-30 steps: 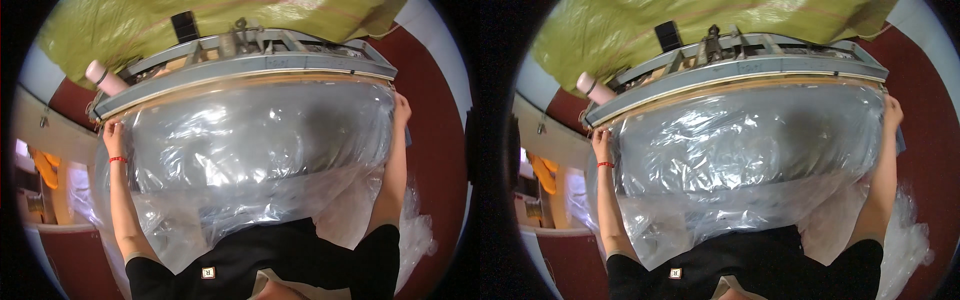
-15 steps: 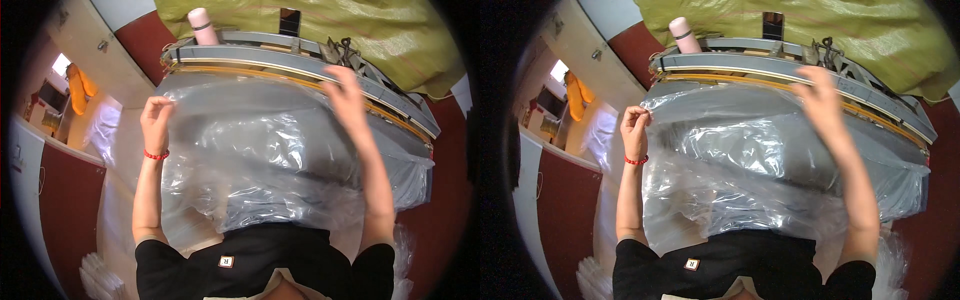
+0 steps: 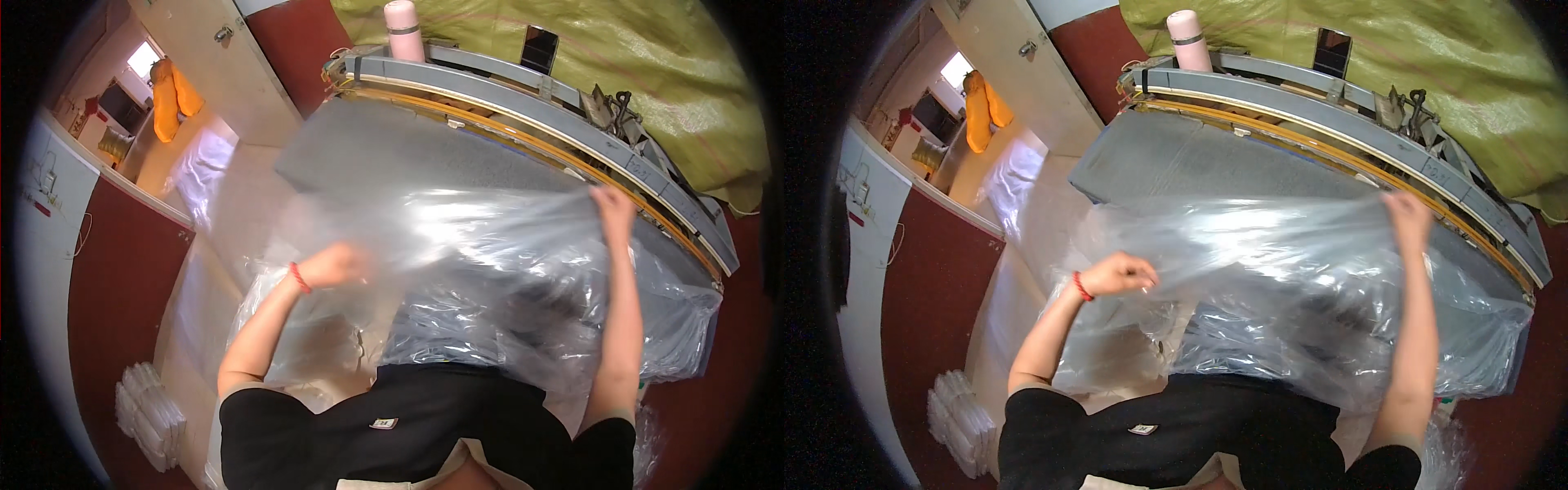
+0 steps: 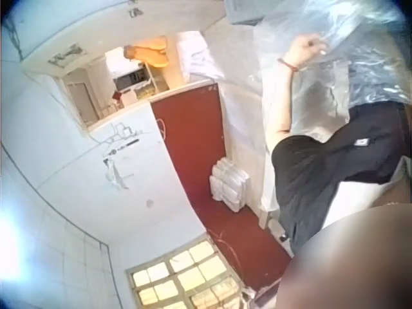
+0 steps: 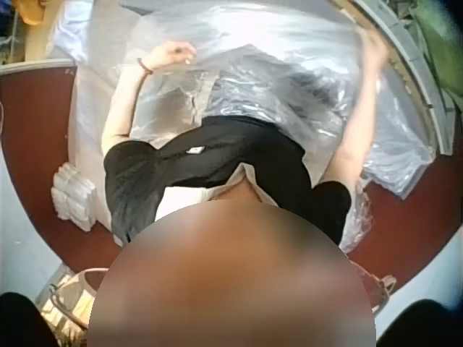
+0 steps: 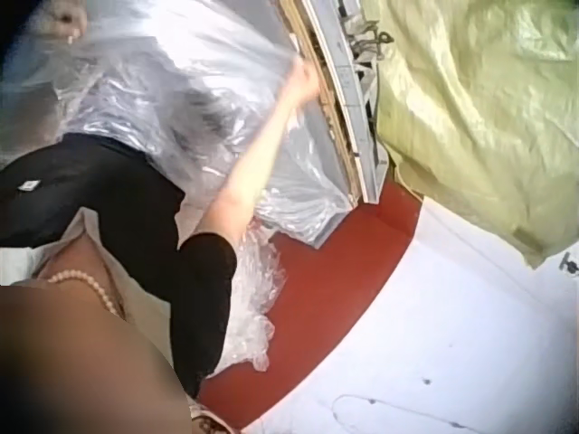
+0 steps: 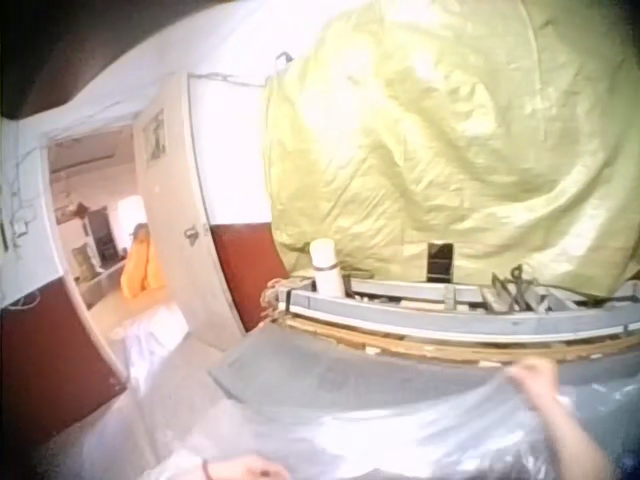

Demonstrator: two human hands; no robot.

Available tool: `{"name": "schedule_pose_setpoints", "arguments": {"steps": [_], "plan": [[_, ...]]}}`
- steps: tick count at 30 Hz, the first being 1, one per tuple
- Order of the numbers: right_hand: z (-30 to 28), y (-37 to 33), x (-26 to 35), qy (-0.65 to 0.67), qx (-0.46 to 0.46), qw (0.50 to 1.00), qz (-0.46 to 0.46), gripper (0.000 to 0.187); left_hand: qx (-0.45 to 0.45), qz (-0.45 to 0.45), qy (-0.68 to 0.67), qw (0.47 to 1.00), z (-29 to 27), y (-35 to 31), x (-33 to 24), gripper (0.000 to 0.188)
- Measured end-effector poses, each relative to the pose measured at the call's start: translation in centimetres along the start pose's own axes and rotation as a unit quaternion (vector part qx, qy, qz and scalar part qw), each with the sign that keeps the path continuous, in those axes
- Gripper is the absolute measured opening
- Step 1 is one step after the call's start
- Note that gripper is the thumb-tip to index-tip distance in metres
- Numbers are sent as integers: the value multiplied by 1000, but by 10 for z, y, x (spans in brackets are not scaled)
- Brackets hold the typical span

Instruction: The person smooths large clear plastic sheets by hand on a manufacturing machine.

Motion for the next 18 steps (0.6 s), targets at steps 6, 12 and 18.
{"name": "schedule_pose_setpoints", "arguments": {"steps": [6,12,18], "plan": [[-255,-138,-186,-228,-247,926,170,34,95,14,26,995,53,32,24,12],[-411,-333,-249,-254,-421,780,387,45,244,-154,-62,955,25,18,34,14],[-412,-324,-242,-285,-418,767,395,51,90,-244,-82,962,-16,12,30,13]]}}
Point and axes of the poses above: each hand's wrist, its own y-axis towards the middle knuckle, its own z-axis out of the palm, x = y × z, the point moved 1 cm from there along y, towards the middle knuckle, and after that the axes turned 10 degrees about x, right-handed, at the moved point
